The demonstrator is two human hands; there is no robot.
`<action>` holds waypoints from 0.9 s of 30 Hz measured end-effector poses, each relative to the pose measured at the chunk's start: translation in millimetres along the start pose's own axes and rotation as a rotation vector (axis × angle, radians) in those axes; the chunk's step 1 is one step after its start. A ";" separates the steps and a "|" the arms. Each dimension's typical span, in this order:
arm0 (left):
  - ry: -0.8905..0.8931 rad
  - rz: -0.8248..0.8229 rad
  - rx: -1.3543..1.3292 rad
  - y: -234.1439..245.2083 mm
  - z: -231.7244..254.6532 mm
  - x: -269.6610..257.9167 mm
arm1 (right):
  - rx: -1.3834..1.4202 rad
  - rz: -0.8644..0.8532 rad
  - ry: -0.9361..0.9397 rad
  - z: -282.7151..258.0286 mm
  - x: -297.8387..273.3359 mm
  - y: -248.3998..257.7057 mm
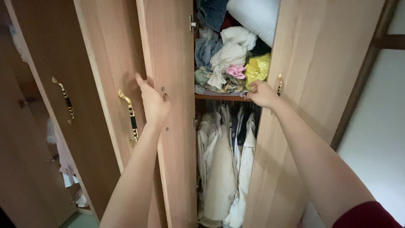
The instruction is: The person opens and closes multiple drawers and cabinet doors in a bedroom. They pull open drawers containing clothes and items, then push them closed, and repeat the process with wardrobe doors.
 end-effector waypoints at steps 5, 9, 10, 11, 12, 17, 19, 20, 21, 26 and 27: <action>-0.128 0.058 0.013 -9.8 -10.0 3.7 | 0.063 -0.019 0.050 -19.5 -13.9 -0.9; -0.148 0.051 0.100 -24.9 -8.0 3.8 | -0.084 0.051 0.162 -26.1 -25.4 15.3; -0.135 0.066 0.165 -29.2 -3.1 2.9 | -0.096 0.065 0.130 -19.5 -28.1 22.8; -0.122 0.081 0.229 -34.0 3.3 0.9 | -0.108 0.078 0.097 -11.8 -31.7 30.7; -0.109 0.094 0.294 -38.5 10.2 -2.3 | -0.120 0.091 0.063 -3.7 -35.5 37.1; -0.198 0.237 0.350 -64.9 68.2 -37.9 | -0.186 0.138 -0.026 37.6 -58.7 69.2; -0.222 0.252 0.374 -76.5 90.0 -50.6 | -0.166 0.133 -0.071 54.4 -66.4 74.2; -0.237 0.228 0.357 -82.5 98.3 -56.9 | -0.165 0.123 -0.127 64.9 -69.1 77.4; -0.252 0.205 0.340 -87.2 105.3 -61.2 | -0.163 0.114 -0.184 74.7 -70.9 79.7; -0.344 0.227 0.277 -92.0 124.2 -73.4 | -0.184 0.074 -0.226 97.6 -77.8 86.0; -0.357 0.221 0.227 -91.8 122.1 -74.3 | -0.163 0.079 -0.213 98.1 -77.1 85.8</action>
Point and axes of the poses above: each hand's wrist, its own x-axis towards the middle knuckle, its own y-axis out of the back of the hand, z = x × y, the point moved 8 cm from there along x, towards the middle knuckle, and after that the axes turned 13 degrees about x, right-handed, at the moved point
